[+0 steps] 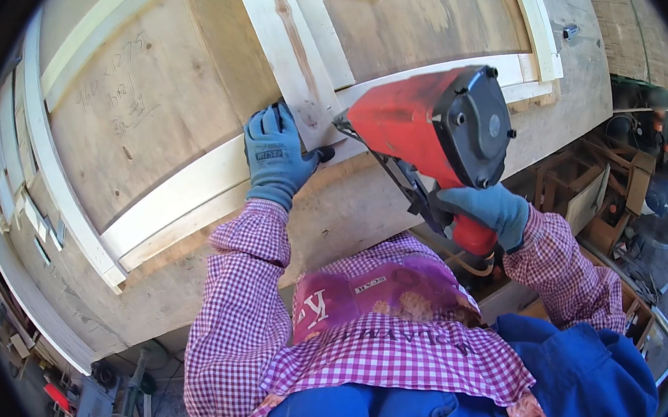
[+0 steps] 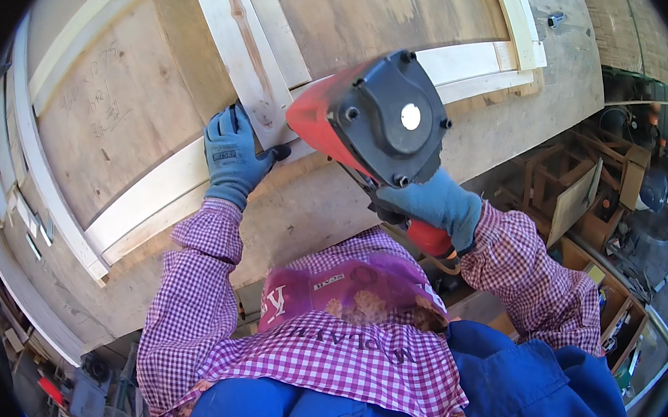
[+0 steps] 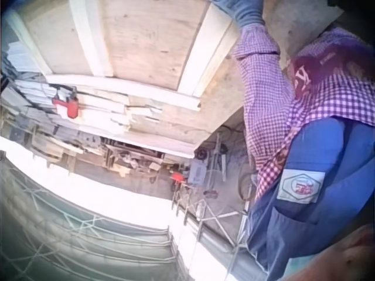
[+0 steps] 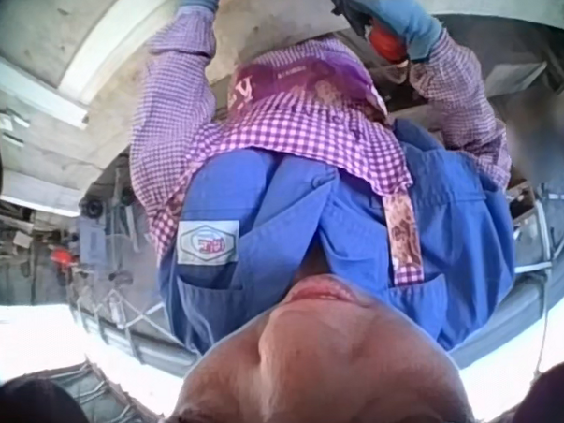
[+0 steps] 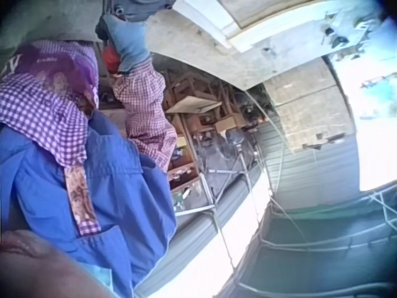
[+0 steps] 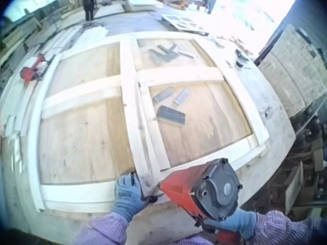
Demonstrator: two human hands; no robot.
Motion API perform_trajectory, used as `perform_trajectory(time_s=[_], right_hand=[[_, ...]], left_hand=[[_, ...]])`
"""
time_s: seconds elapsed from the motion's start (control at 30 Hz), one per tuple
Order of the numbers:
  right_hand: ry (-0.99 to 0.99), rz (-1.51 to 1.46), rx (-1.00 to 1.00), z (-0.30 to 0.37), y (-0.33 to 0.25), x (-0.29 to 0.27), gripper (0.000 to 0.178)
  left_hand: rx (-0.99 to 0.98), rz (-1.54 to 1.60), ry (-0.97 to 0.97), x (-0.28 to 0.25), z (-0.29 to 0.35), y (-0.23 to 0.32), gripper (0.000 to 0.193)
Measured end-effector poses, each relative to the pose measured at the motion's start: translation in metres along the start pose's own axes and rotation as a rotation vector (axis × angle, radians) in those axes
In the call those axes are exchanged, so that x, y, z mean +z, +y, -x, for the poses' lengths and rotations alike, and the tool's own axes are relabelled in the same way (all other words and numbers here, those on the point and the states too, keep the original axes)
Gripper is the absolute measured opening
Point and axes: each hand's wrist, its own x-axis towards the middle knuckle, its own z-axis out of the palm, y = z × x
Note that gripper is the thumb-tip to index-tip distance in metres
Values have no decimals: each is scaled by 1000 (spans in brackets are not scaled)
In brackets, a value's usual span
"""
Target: The person assembles a wooden frame on a workbench, positioning wooden planks and using a nail gun to fasten them together. The person repeatedly aligns and secures the pieces to form a rectangular structure.
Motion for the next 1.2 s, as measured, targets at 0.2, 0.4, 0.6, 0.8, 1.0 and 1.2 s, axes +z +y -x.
perform_trajectory(time_s=[0.2,0.4,0.6,0.8,1.0,1.2], right_hand=[[-36,15,-24,-6,7,-3,28],[-43,20,-36,-19,-10,21,22],[-9,47,-99,-7,1,23,24],[109,100,-174,9,8,27,32],[254,26,-129,73,33,10,37],[377,-210,-130,164,12,-55,20]], left_hand=[[11,4,36,0,-2,1,107],[-1,15,-5,1,-4,0,108],[-53,45,-59,-3,-2,4,110],[-46,28,-46,-3,1,0,107],[-48,75,-13,0,3,1,111],[-50,95,-137,1,-6,5,118]])
